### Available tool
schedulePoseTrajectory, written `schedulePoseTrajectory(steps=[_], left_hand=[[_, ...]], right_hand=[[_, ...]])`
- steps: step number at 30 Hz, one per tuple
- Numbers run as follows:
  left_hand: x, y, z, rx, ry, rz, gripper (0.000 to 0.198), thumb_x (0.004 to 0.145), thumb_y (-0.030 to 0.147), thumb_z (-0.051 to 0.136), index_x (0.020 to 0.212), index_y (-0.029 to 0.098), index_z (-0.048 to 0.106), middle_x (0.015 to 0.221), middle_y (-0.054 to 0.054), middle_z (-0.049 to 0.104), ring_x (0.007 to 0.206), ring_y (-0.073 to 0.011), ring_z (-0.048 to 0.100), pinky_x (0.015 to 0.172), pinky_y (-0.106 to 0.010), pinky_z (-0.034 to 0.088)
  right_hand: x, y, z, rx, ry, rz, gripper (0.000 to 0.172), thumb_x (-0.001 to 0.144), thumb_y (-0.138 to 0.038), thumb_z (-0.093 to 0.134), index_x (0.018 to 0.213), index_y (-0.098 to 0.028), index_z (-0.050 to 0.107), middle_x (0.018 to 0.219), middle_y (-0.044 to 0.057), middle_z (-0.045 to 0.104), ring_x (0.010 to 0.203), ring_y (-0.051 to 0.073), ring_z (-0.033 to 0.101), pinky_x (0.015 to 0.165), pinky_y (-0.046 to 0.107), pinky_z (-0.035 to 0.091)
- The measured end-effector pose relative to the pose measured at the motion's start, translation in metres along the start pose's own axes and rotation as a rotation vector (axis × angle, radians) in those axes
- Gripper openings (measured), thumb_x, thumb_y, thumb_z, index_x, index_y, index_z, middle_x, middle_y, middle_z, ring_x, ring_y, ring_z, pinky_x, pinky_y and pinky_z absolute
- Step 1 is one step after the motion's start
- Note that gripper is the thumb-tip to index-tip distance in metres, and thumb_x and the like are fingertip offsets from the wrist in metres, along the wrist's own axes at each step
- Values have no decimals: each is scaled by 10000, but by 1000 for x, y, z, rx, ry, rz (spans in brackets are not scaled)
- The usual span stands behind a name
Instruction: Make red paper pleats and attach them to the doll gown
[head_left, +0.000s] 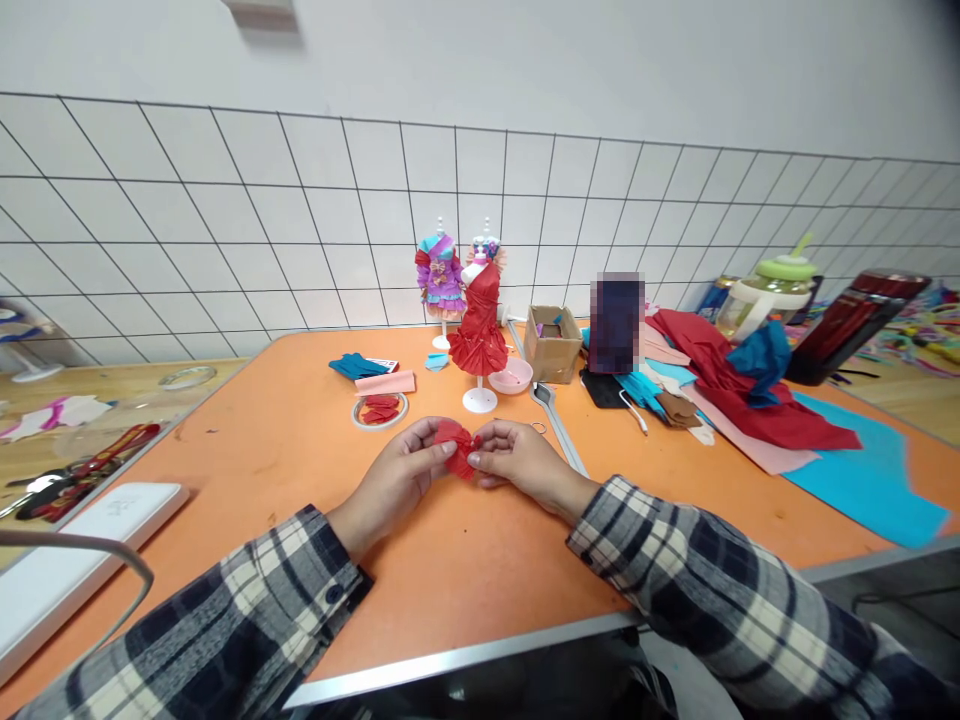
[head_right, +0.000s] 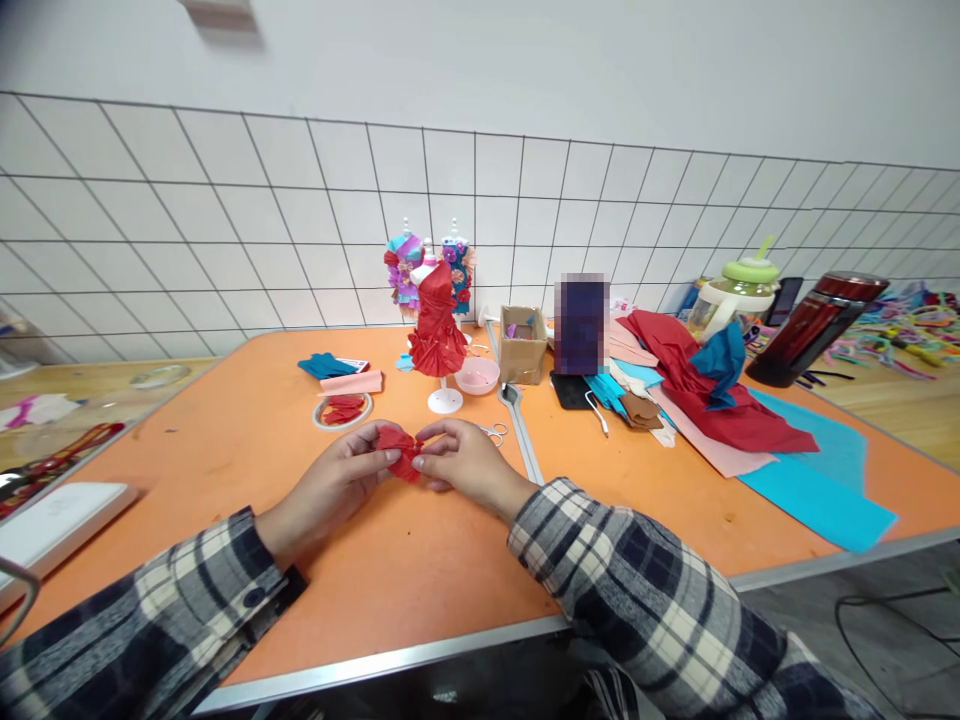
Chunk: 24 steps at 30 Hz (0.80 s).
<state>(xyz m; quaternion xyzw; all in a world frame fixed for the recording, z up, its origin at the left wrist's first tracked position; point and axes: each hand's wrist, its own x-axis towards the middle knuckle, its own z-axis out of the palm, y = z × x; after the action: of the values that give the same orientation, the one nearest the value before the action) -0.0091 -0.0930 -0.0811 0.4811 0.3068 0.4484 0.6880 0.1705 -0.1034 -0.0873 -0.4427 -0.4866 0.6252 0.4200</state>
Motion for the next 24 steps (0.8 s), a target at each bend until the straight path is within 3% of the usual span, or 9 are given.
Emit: schedulePoseTrajectory(steps=[4,10,14,17,19,21,24], left_hand=[[-1,-1,3,-56,-27,-66,241,740,211,773,958,158,683,952,-43,703,886,-160,647,835,-285,512],[1,-2,1,-4,17,-131,270,743,194,775,994,138,695,1019,-72,717,901,-159,660,819,-251,520],[-1,3,-2,-136,-19,-220,266,738,129,752,999,146,701,961,-55,725,825,-136,671,727,-213,535],[-3,8,-3,-253,-71,-314,234,721,77,725,947,135,708,830,-40,717,691,-116,660,640,-205,535],[-3,10,-5,-287,-89,-377,220,721,88,715,936,132,705,782,-41,708,603,-107,639,576,-204,520],[-3,11,-7,-306,-81,-434,216,719,108,717,933,135,700,723,-32,692,527,-87,603,530,-188,490],[-2,10,-8,-254,-28,-468,148,752,206,717,885,147,689,644,-18,649,517,-93,586,538,-195,472]], right_hand=[[1,-1,0,60,14,-59,395,599,-340,825,857,-175,576,759,-20,591,656,97,597,568,228,553],[-2,-3,0,59,22,-77,350,687,-316,731,967,-201,556,725,-50,511,549,70,509,462,223,548],[-3,-2,-2,-2,-10,-176,488,753,-257,628,1221,-277,494,975,4,526,626,86,547,502,264,568],[-3,-3,-7,-202,-11,-416,587,768,-147,575,1315,-336,474,1133,32,522,715,94,553,598,262,555],[-4,-5,-10,-363,-26,-573,473,788,-145,593,1225,-324,587,1221,52,509,910,144,569,709,286,545],[-6,-9,-12,-482,-21,-677,254,803,-197,643,1031,-293,701,1294,56,479,1118,198,514,874,346,505],[-9,-14,-13,-551,43,-736,58,810,-278,685,837,-257,731,1324,54,479,1220,222,460,1046,402,379]])
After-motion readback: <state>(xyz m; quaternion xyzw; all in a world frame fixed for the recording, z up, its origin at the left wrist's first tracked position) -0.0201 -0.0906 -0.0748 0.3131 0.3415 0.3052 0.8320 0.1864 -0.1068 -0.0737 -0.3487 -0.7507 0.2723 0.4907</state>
